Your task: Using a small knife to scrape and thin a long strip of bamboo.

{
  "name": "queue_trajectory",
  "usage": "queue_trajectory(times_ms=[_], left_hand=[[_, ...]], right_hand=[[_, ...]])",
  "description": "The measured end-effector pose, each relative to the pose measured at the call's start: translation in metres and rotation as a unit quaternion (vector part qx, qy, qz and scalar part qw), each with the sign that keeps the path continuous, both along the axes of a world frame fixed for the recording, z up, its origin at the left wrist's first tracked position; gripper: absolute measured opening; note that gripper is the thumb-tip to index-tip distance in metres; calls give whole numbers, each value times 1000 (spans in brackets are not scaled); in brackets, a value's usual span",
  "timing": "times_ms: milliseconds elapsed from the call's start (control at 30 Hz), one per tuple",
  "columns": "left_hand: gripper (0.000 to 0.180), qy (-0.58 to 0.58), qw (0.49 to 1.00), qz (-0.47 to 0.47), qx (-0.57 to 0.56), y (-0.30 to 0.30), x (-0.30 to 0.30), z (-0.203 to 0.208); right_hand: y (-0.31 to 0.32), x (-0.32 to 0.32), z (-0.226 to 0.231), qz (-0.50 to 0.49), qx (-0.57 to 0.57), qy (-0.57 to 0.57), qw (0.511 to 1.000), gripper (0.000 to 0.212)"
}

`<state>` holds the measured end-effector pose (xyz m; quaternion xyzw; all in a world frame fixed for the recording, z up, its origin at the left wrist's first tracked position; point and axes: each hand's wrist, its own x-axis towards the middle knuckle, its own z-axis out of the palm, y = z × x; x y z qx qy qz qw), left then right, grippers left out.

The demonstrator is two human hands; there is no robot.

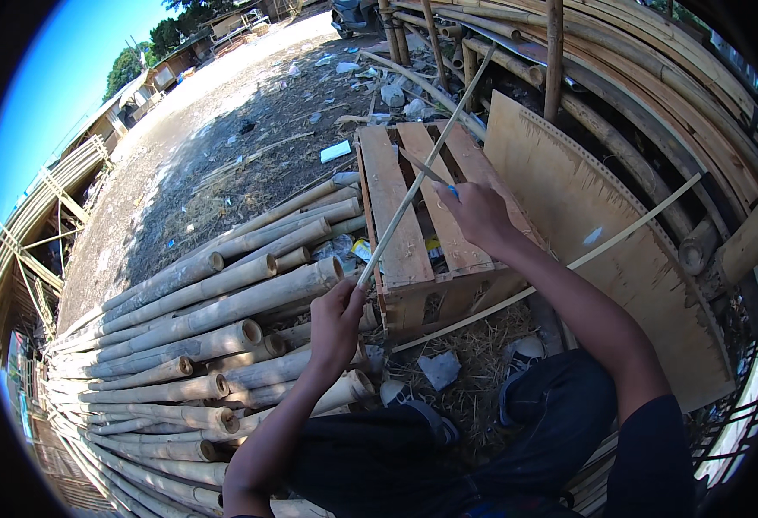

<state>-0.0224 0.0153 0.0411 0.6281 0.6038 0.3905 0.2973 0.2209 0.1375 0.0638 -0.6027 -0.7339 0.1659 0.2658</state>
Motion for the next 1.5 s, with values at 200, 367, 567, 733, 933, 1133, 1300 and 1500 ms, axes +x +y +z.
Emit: queue_trajectory(times_ms=[200,367,567,733,933,1133,1300,1500], left_hand=[[29,68,997,-11,45,2,6,-5],[24,100,992,16,79,-3,10,13],[22,171,980,-5,106,1,10,8],[24,164,981,-6,101,10,13,3],[23,166,983,-11,73,8,11,6],[25,165,982,-26,89,0,13,-1],[25,148,983,-37,101,7,12,2],[21,128,985,-54,106,2,18,13]], right_hand=[[-48,-25,-36,147,111,-33,982,61],[-18,-5,-17,63,100,39,992,61],[-15,-5,-20,92,160,-80,980,61],[-12,-4,-30,75,202,-124,969,60],[-20,-23,-31,72,186,-110,974,60],[-4,21,-29,-17,110,-41,993,64],[-33,1,-22,76,51,52,994,65],[-20,12,-17,47,41,379,923,45]])
